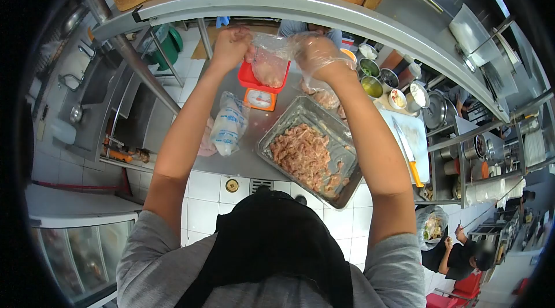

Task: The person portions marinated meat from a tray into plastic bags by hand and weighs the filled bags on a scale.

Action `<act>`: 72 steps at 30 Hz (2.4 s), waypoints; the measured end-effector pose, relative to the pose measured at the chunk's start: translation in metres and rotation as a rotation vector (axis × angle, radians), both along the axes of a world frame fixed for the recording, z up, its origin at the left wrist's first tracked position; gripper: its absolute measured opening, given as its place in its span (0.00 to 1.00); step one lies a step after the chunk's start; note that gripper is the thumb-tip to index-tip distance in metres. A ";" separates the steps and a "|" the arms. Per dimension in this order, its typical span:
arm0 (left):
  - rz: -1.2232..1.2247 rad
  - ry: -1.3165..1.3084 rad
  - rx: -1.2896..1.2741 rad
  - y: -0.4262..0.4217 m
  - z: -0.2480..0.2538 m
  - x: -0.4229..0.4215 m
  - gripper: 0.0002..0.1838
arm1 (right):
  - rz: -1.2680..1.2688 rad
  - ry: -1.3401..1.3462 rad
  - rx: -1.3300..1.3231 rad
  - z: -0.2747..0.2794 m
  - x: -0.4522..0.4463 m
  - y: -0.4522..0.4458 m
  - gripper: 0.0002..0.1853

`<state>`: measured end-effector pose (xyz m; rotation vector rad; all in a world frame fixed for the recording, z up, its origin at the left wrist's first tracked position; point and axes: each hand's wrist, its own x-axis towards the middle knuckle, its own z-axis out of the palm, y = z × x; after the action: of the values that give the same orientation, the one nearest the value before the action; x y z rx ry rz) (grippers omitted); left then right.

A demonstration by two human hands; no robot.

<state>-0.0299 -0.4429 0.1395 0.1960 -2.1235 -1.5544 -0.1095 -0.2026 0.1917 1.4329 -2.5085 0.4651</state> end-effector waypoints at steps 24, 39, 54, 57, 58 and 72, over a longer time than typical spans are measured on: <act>0.125 0.186 -0.197 0.026 -0.009 -0.012 0.05 | 0.164 -0.112 0.650 -0.061 -0.051 -0.097 0.13; 0.016 0.016 -0.108 0.033 -0.032 -0.008 0.06 | -0.121 0.010 0.602 -0.167 -0.077 -0.117 0.18; -0.043 -0.092 -0.122 -0.018 -0.076 -0.015 0.10 | 0.047 0.046 0.602 -0.090 0.000 -0.115 0.14; -0.092 -0.071 -0.199 -0.020 -0.086 -0.017 0.13 | 0.006 -0.045 0.616 -0.099 -0.016 -0.123 0.16; -0.119 -0.050 -0.196 -0.021 -0.089 -0.019 0.15 | 0.031 -0.046 0.606 -0.095 -0.021 -0.122 0.17; -0.230 -0.011 -0.446 0.000 -0.075 -0.011 0.20 | 0.078 0.018 0.090 -0.041 -0.054 -0.069 0.14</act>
<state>-0.0410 -0.4433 0.0641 -0.1997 -2.5056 -1.1495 -0.1632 -0.2713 0.1509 1.5655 -2.4959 0.3547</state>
